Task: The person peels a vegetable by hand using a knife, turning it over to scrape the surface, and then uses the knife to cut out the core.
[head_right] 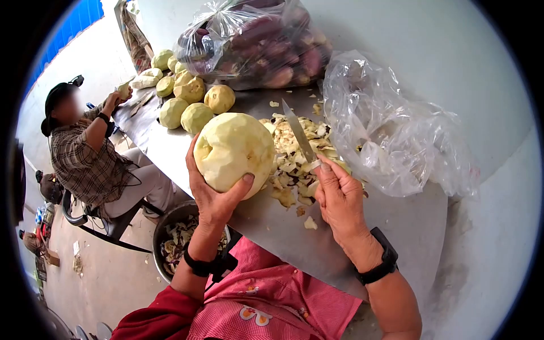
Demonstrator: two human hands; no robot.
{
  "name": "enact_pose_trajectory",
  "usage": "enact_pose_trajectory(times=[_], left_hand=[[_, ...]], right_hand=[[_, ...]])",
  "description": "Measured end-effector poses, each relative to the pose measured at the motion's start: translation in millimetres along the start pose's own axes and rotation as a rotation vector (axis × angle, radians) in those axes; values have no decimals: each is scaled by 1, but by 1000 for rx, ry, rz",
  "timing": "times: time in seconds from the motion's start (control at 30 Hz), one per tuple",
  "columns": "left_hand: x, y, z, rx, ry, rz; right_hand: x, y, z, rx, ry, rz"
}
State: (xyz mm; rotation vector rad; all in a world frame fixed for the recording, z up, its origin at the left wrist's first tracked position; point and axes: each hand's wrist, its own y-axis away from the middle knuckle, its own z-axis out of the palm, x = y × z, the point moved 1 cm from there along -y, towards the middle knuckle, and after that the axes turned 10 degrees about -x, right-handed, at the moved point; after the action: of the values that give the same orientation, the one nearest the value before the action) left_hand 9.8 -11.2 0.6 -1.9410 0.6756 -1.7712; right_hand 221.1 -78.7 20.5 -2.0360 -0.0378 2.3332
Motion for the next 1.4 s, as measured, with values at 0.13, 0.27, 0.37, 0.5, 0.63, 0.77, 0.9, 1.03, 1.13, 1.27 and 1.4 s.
enact_pose_trajectory(times=[0.13, 0.27, 0.37, 0.5, 0.63, 0.77, 0.9, 1.03, 1.13, 1.27, 1.4], left_hand=[[3, 1, 0, -1, -27, 2], [-1, -1, -1, 54, 99, -50], [-11, 0, -6, 173, 318, -142], [-6, 3, -10, 136, 522, -209], [-12, 2, -10, 118, 602, -250], [-9, 2, -12, 133, 659, -269], [-9, 2, -11, 119, 651, -257], [-8, 1, -13, 110, 684, -273], [-7, -1, -13, 126, 761, -312], [-8, -1, -13, 131, 749, -290], [-5, 0, -13, 106, 742, -306]], right_hand=[[-2, 4, 8, 12, 62, -68], [2, 8, 12, -84, 311, -162], [6, 13, 18, -188, 357, -189], [12, 10, 14, -237, 426, -141], [9, -5, -8, 23, 370, -86], [-3, 4, 2, -76, 318, -105], [-10, 13, 16, -246, 476, -151], [-13, 12, 18, -195, 616, -415], [-26, 14, 15, -159, 777, -562], [-45, 30, 3, -176, 1058, -568], [-45, 37, -2, -145, 1114, -511]])
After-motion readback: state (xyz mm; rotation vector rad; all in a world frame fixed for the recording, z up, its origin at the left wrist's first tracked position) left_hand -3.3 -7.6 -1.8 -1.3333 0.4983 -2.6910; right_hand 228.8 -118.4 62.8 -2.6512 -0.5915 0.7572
